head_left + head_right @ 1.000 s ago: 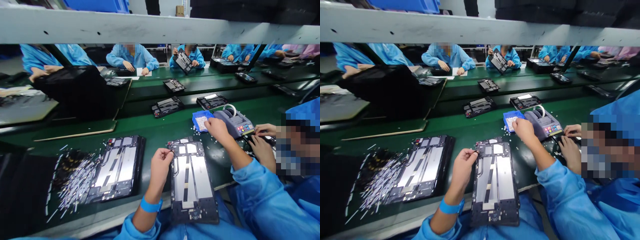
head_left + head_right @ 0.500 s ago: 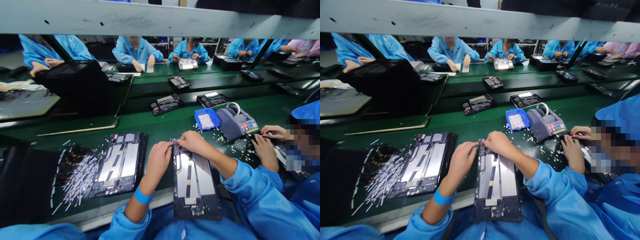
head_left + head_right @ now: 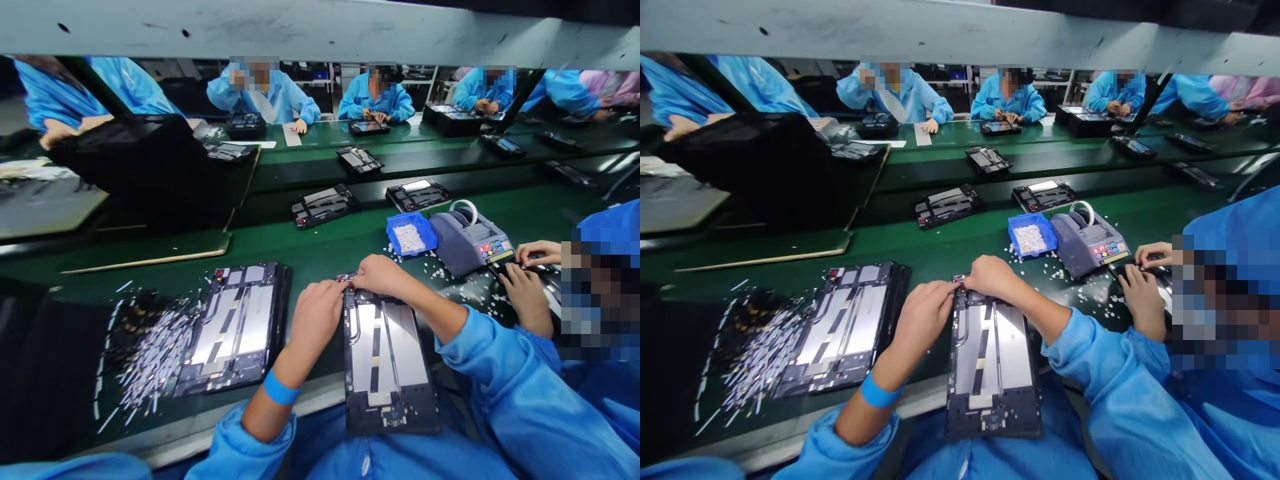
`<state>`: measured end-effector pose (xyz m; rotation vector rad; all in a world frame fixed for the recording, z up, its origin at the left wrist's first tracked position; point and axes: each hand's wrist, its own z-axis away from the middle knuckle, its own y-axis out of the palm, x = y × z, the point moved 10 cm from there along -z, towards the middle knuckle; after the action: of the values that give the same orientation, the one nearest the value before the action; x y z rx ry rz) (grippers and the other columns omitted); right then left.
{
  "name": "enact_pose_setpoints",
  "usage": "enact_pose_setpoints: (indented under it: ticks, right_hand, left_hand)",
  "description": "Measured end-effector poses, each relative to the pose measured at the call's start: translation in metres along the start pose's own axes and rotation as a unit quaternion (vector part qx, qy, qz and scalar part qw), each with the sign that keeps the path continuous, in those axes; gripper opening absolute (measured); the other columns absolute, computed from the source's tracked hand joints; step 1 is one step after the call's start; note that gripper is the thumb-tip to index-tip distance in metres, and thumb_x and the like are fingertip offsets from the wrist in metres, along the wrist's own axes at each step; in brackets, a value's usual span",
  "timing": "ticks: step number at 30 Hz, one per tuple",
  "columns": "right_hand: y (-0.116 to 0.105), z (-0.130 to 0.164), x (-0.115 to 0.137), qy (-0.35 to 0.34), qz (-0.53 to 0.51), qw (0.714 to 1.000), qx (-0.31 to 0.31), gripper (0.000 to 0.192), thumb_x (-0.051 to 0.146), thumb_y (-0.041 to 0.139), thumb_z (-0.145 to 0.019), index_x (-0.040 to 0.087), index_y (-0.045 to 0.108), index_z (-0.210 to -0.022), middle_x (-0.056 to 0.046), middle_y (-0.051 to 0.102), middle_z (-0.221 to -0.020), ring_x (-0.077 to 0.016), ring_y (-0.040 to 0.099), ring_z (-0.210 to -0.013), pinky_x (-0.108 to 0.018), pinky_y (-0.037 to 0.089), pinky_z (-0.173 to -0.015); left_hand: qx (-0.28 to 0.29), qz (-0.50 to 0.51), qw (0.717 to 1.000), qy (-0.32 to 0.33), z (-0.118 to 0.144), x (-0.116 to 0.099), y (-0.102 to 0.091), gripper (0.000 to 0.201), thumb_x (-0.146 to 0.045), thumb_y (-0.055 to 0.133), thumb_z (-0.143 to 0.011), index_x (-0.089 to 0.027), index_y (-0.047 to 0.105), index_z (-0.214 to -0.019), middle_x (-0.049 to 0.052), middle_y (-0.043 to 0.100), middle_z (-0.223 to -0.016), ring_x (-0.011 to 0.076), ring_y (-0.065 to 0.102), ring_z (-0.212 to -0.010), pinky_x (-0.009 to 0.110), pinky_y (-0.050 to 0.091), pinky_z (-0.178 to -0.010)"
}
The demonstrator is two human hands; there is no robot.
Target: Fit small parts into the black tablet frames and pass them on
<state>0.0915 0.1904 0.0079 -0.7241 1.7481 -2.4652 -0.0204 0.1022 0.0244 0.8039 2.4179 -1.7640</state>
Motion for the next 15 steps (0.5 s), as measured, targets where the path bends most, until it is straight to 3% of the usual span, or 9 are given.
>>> enact_pose_setpoints:
  ticks: [4, 10, 12, 15]
  right_hand:
    - [0.001, -0.005, 0.007, -0.021, 0.012, 0.999, 0.043, 0.024, 0.034, 0.066, -0.084, 0.017, 0.083, -0.085, -0.011, 0.079, -0.081, -0.0216, 0.071, -0.074, -0.026, 0.038, -0.056]
    - [0.002, -0.007, 0.005, -0.016, -0.004, 0.999, 0.033, 0.02, 0.031, 0.067, -0.084, 0.018, 0.081, -0.086, -0.01, 0.079, -0.085, -0.0224, 0.071, -0.077, -0.027, 0.04, -0.059]
    - [-0.003, -0.001, 0.001, -0.036, -0.024, 0.999, 0.004, 0.018, 0.03, 0.065, -0.088, 0.019, 0.079, -0.089, -0.008, 0.078, -0.085, -0.0211, 0.07, -0.078, -0.026, 0.041, -0.063]
    - [-0.025, 0.018, -0.013, -0.065, 0.0, 0.991, -0.117, 0.022, 0.024, 0.057, -0.097, 0.018, 0.076, -0.105, -0.011, 0.077, -0.101, -0.0227, 0.069, -0.094, -0.028, 0.044, -0.08]
  left_hand:
    - [0.011, -0.024, 1.0, 0.013, -0.005, -0.002, 0.0, 0.031, -0.02, 0.051, -0.099, -0.024, 0.073, -0.121, 0.01, 0.076, -0.108, 0.0271, 0.064, -0.092, 0.04, 0.047, -0.082]
    - [0.065, -0.111, 0.991, 0.043, -0.004, -0.015, 0.008, 0.036, -0.014, 0.052, -0.096, -0.026, 0.073, -0.122, 0.01, 0.075, -0.109, 0.0283, 0.061, -0.086, 0.041, 0.042, -0.07]
    - [0.078, -0.15, 0.985, 0.047, -0.006, -0.018, 0.01, 0.038, -0.012, 0.051, -0.096, -0.025, 0.072, -0.125, 0.012, 0.074, -0.111, 0.0295, 0.061, -0.087, 0.041, 0.041, -0.068]
    - [0.091, -0.157, 0.982, 0.048, -0.01, -0.018, 0.011, 0.038, -0.011, 0.051, -0.095, -0.024, 0.073, -0.122, 0.013, 0.073, -0.111, 0.0297, 0.062, -0.088, 0.041, 0.043, -0.069]
